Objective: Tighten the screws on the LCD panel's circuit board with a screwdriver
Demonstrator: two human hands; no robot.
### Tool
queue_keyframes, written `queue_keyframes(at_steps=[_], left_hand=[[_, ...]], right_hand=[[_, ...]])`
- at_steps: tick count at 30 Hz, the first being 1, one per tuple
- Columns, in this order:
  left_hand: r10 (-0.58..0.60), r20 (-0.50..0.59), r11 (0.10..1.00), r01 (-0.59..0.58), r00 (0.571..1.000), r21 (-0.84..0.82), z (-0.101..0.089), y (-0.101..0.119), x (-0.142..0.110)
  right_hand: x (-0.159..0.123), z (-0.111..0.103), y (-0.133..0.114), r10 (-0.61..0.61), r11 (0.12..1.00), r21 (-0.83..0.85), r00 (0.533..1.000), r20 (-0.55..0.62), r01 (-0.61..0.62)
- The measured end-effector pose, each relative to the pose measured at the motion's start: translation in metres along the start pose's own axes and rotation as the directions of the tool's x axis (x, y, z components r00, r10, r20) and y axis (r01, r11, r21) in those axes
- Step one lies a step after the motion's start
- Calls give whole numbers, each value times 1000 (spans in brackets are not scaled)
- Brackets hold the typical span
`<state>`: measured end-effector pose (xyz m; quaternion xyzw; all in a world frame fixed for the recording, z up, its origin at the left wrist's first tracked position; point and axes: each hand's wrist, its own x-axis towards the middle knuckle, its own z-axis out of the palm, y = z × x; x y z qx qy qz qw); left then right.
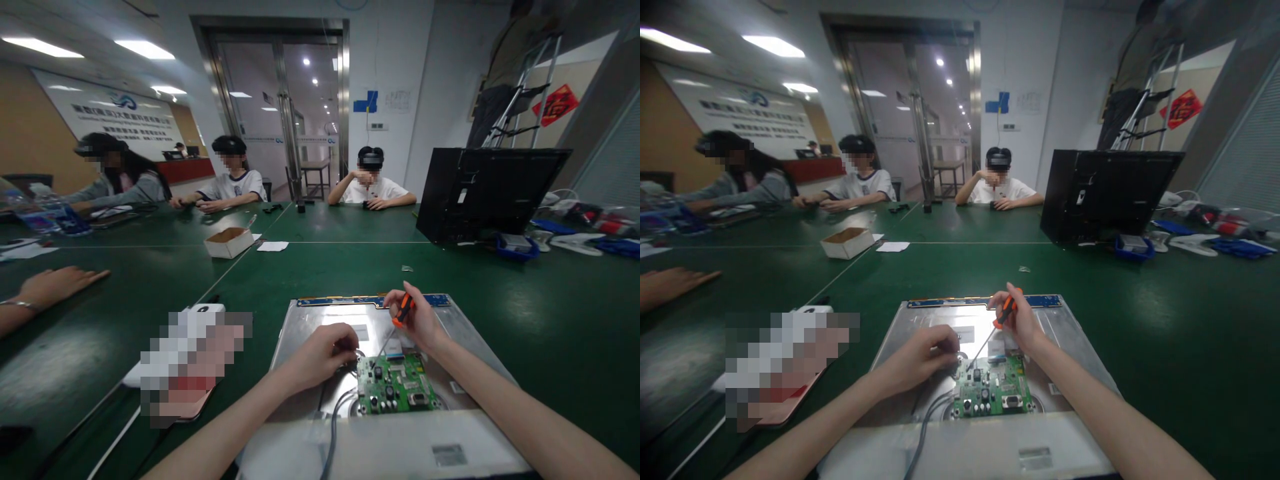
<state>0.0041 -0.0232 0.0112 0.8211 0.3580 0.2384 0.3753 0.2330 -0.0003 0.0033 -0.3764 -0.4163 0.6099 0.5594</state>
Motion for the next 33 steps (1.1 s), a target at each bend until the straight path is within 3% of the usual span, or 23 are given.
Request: queue_keyframes(at_steps=[5,12,16,22,33], left_hand=[[20,8,1000,-20,1000,-23,2,-2,-1],[178,52,951,-186,983,248,8,1,12],[193,55,933,-200,980,300,7,-1,19],[190,70,934,-202,979,296,7,-1,15],[86,15,986,-87,996,140,2,-3,3]], right_hand=[[-1,1,-1,-10,1000,-3,1000,-3,10],[-1,0,-2,1,1000,-7,1000,-7,-2],[0,-1,-3,-9,1000,-11,1000,-6,9],[-1,0,-6,-21,1000,-20,1000,-2,21],[-3,1,-7,-15,999,-39,1000,-11,15]])
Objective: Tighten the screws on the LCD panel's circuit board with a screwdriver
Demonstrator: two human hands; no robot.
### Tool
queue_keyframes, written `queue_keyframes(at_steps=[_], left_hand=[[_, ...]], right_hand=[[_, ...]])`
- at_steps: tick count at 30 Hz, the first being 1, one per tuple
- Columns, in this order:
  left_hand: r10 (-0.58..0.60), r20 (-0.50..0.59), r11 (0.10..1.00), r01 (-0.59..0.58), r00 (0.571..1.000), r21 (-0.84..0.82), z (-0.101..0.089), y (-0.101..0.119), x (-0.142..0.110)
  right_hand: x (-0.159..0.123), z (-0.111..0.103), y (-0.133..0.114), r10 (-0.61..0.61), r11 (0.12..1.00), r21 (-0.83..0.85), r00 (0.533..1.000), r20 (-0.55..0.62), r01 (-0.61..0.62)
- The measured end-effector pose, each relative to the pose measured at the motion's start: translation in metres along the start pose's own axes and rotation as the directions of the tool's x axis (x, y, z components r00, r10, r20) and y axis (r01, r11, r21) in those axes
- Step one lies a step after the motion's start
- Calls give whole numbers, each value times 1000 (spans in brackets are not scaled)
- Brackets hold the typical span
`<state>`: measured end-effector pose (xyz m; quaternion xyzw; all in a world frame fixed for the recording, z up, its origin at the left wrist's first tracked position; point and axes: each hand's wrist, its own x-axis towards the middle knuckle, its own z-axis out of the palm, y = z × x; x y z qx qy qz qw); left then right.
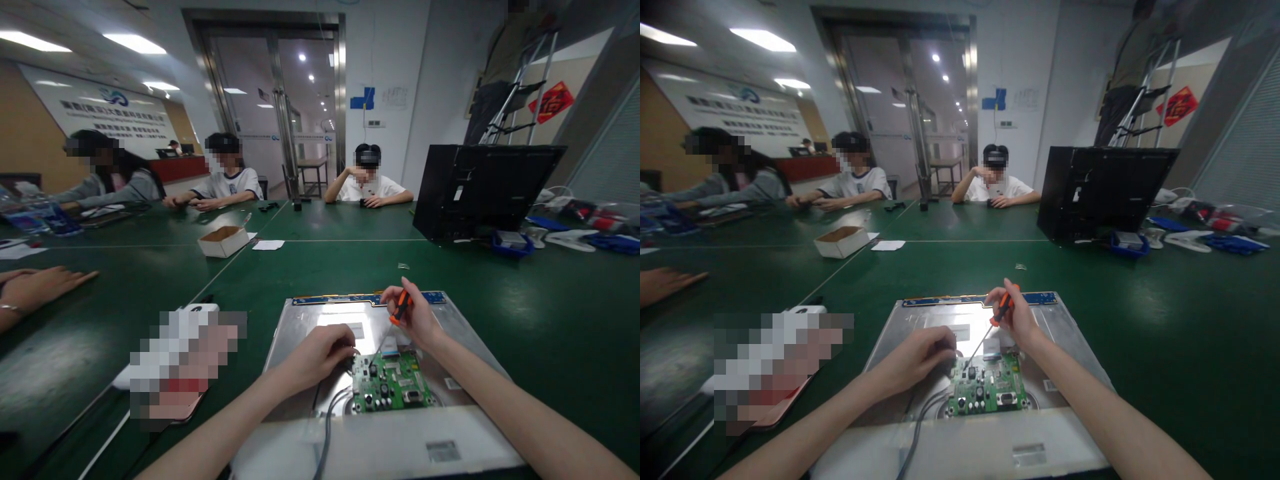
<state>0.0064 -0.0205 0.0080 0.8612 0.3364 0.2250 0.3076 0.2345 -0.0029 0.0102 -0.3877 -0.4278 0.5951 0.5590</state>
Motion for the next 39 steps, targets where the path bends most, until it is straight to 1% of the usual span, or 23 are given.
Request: queue_keyframes(at_steps=[4,12,16,22,33,39], left_hand=[[11,-18,1000,-11,1000,1,-2,0,-3],[85,-27,996,-84,996,8,4,0,-2],[73,-27,997,-74,997,-2,5,-3,-2],[42,-27,999,-42,999,-12,2,1,-3],[54,11,997,-55,998,62,2,0,-3],[50,12,996,-51,999,75,2,1,-3]], right_hand=[[-1,2,0,1,1000,-3,1000,-7,-1],[0,2,1,15,1000,-4,1000,-28,-15],[0,2,0,16,1000,-15,999,-28,-17],[0,2,0,6,1000,-12,999,-39,-6],[0,4,-3,-19,1000,-2,999,-34,19],[0,5,-3,-11,1000,-7,999,-34,11]])
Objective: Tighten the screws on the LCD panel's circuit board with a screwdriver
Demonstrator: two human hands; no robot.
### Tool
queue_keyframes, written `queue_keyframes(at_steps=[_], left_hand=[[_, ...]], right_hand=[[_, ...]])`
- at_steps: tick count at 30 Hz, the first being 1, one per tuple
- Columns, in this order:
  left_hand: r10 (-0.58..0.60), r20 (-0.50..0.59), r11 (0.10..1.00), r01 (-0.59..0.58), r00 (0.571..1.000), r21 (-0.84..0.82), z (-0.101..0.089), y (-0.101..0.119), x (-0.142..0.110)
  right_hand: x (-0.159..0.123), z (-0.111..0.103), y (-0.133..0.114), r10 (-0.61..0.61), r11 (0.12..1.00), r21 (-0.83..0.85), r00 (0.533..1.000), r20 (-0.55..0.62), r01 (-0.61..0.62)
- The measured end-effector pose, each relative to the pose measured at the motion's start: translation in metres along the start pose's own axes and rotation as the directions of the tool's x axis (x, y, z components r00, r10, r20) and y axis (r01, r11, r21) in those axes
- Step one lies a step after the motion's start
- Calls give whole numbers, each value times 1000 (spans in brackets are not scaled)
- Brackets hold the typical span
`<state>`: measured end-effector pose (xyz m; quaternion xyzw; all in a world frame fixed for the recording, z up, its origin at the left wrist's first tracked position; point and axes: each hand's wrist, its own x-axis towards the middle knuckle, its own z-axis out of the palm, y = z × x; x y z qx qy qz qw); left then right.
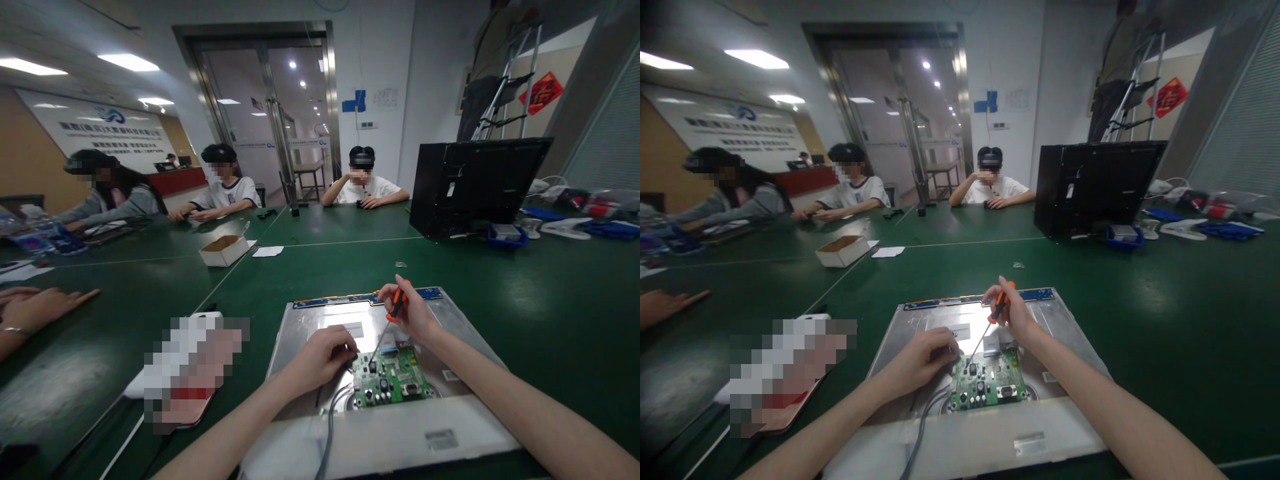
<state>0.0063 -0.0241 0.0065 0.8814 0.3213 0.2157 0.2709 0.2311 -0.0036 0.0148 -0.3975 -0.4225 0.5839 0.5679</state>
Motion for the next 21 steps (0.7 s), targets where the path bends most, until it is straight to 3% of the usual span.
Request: queue_keyframes(at_steps=[13,21], left_hand=[[0,-22,999,-1,1000,-49,3,-1,1],[-21,-22,997,20,1000,-79,3,-1,1]], right_hand=[[-3,6,-2,6,1000,12,1000,-20,-6],[5,19,-28,-77,996,38,990,-115,82]])
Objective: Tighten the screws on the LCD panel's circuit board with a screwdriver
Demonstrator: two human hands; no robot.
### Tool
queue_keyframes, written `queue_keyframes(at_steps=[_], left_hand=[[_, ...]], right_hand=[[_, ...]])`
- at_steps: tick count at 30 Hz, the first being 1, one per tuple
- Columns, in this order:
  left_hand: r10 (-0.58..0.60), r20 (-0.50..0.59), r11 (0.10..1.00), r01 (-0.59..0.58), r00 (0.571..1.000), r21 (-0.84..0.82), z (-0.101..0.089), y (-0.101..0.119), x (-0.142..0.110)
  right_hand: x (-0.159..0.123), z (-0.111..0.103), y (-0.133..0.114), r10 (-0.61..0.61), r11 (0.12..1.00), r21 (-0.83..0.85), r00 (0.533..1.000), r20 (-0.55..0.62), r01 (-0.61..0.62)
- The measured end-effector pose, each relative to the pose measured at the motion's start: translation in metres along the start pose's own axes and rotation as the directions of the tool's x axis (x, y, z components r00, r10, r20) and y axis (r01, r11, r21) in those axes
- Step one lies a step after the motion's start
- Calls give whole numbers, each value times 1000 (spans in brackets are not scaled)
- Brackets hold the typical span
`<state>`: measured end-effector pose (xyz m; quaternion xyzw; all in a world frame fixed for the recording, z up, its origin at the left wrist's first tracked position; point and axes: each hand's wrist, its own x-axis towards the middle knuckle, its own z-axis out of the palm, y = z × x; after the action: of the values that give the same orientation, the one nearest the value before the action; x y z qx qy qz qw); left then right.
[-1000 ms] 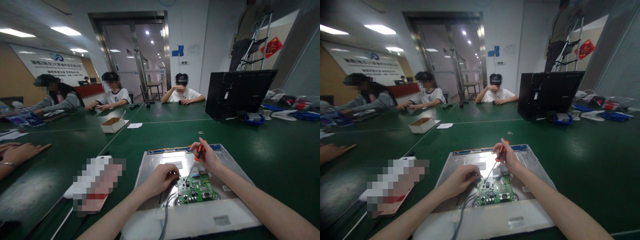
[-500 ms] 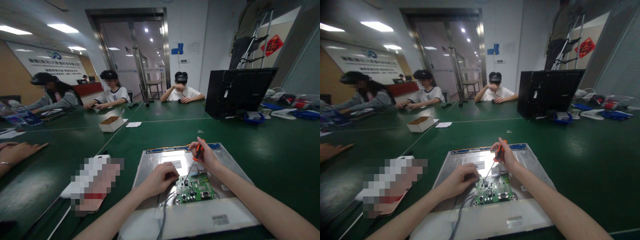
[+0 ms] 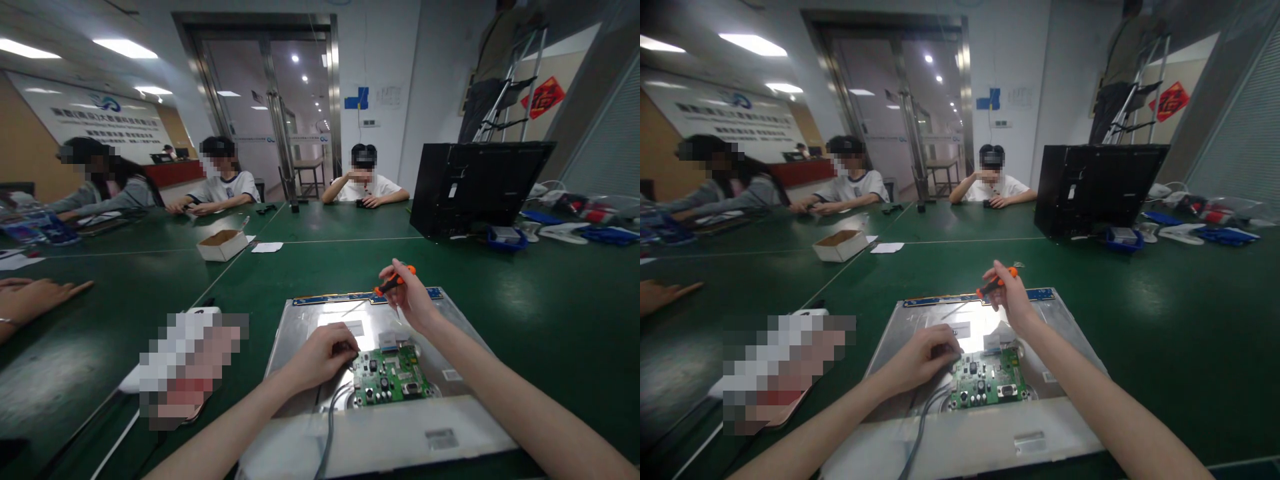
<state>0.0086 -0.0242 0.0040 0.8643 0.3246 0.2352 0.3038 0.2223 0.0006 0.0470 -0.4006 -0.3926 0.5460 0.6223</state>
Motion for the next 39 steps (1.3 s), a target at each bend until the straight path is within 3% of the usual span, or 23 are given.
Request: queue_keyframes(at_steps=[6,14,22,31,39], left_hand=[[27,6,1000,-27,1000,10,-1,2,-1],[24,3,999,-24,1000,40,0,0,1],[44,25,998,-45,999,46,0,-2,1],[-18,26,1000,18,1000,-17,-1,-2,1],[-191,27,977,193,981,-94,-1,2,4]], right_hand=[[-4,20,-4,-81,996,22,996,-25,82],[-7,4,17,-37,999,-8,992,-119,37],[-5,8,28,8,1000,8,995,-95,-7],[-4,8,31,22,1000,-1,995,-102,-22],[-3,7,36,-53,998,-44,995,-79,49]])
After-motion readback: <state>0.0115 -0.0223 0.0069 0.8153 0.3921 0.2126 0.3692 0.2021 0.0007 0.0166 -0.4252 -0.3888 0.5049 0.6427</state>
